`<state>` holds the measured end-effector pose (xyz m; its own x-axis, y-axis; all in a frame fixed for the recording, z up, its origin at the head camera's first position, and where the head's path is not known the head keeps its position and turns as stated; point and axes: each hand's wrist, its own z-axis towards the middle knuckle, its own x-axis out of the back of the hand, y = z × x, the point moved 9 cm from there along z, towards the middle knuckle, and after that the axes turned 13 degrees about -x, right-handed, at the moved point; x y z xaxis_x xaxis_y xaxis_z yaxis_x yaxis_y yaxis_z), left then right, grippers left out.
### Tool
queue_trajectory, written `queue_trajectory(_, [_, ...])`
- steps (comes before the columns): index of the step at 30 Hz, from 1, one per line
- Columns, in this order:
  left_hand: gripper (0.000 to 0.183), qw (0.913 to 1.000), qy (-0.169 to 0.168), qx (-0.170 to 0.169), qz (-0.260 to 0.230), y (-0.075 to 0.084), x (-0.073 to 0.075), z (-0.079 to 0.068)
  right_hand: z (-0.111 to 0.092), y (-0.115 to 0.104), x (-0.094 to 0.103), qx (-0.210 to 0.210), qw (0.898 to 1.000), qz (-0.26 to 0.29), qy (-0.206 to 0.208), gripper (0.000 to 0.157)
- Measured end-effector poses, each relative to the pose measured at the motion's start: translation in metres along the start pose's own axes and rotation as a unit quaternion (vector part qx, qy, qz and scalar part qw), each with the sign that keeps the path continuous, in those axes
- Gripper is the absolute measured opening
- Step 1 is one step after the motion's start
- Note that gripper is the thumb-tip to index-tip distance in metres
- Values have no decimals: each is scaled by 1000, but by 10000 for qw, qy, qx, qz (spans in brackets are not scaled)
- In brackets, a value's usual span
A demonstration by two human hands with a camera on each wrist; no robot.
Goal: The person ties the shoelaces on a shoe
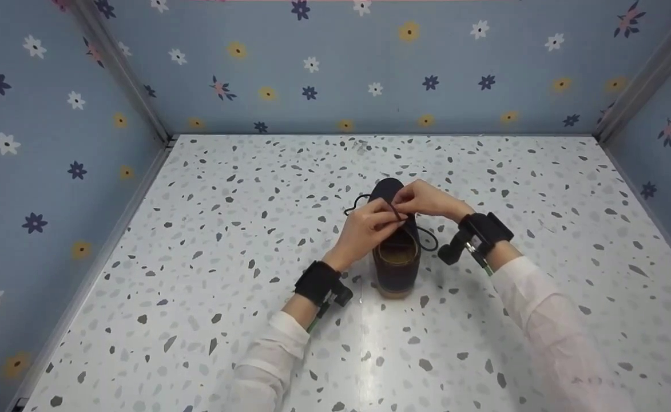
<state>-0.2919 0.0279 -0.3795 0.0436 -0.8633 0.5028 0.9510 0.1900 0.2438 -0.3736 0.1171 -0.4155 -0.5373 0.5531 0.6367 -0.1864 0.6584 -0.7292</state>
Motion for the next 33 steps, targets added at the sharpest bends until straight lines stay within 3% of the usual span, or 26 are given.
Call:
queue_trajectory(7, [8,9999,66,-33,69,1,1,1,-4,6,5,85,9977,620,272,18])
queue_trajectory(17, [7,9999,6,8,132,0,0,1,-8,11,22,241,9865,1129,1162,21])
queue_trajectory(26, [7,9999,21,-10,109,0,0,1,-13,11,31,143,9577,2545,1337,16])
queue_trajectory(33, [7,10000,33,19,38,0,0,1,-18,9,37,42,9369,3130,1555,17])
